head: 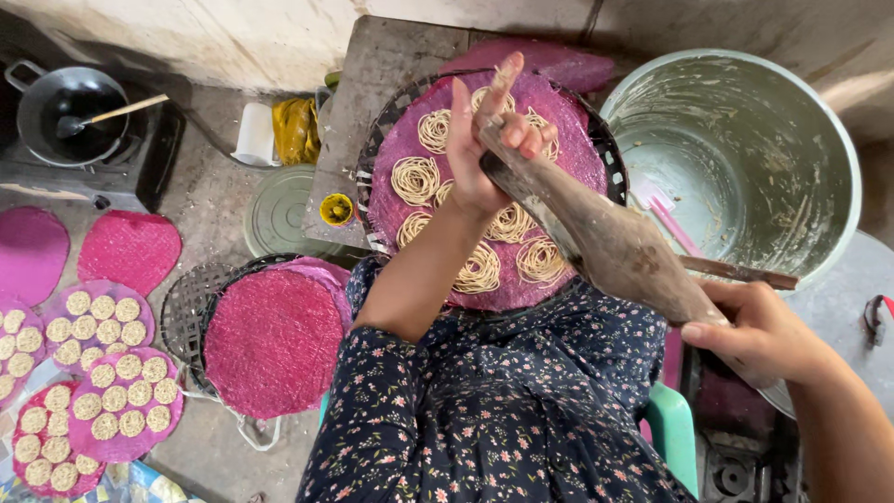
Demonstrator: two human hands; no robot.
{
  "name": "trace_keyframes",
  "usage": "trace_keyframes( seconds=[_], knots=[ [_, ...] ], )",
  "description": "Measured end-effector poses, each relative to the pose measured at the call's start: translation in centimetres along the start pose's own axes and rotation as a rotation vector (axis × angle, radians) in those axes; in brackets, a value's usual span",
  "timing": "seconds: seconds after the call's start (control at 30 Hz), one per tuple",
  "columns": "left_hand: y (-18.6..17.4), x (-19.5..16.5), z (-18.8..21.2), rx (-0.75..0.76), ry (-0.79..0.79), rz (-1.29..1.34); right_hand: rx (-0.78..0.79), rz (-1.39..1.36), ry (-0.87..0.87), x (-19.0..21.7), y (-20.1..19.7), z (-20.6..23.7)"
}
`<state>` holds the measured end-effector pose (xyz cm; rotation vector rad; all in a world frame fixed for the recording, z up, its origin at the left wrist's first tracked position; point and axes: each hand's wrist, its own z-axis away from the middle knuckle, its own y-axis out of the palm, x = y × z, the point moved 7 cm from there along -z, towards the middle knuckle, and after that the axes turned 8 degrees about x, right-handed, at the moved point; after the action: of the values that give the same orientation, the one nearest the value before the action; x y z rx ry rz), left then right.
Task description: The person sits on a low stool with a tray on their lap and uses a wooden dough press to extrude batter into spiral noodle nests on pink mesh mats. They scoop batter from a basin with a spatula into the press, squeeze the press handle, wipe the press, and cover finished nests with an empty mat.
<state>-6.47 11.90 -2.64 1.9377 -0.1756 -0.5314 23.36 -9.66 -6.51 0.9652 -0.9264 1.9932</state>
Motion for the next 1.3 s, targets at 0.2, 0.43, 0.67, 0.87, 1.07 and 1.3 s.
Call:
trace_keyframes(
  seconds=[0.2, 0.43, 0.67, 0.87, 1.07, 1.3],
  knots=[
    [0.4, -3.9, -0.1, 0.036, 0.081, -0.059, 0.050, 0.045, -0.017, 1.3, 2.4, -2.6],
    [-0.8, 0.1, 2.9, -0.168, -0.013, -0.050, 0.058, -0.155, 0.040, -0.7, 3.4, 0.5],
    [-5.1, 6.1, 2.5, 0.040, -0.375, 0.128, 0.010, -0.217, -0.033, -1.8, 3.5, 1.5],
    [-14.9, 15.5, 7.7, 0.190, -0.881, -0.965, 0.030, -0.324, -0.063, -1.9, 4.3, 0.5],
    [-16.2, 14.9, 9.0, 0.368, -0.796, -1.480, -0.004, -0.260, -0.129, -4.9, 3.6, 0.4],
    [-9.5, 9.8, 9.1, 0.368, -0.920, -1.853, -0.136, -0.367, 0.004, -11.0, 1.4, 0.0]
  ],
)
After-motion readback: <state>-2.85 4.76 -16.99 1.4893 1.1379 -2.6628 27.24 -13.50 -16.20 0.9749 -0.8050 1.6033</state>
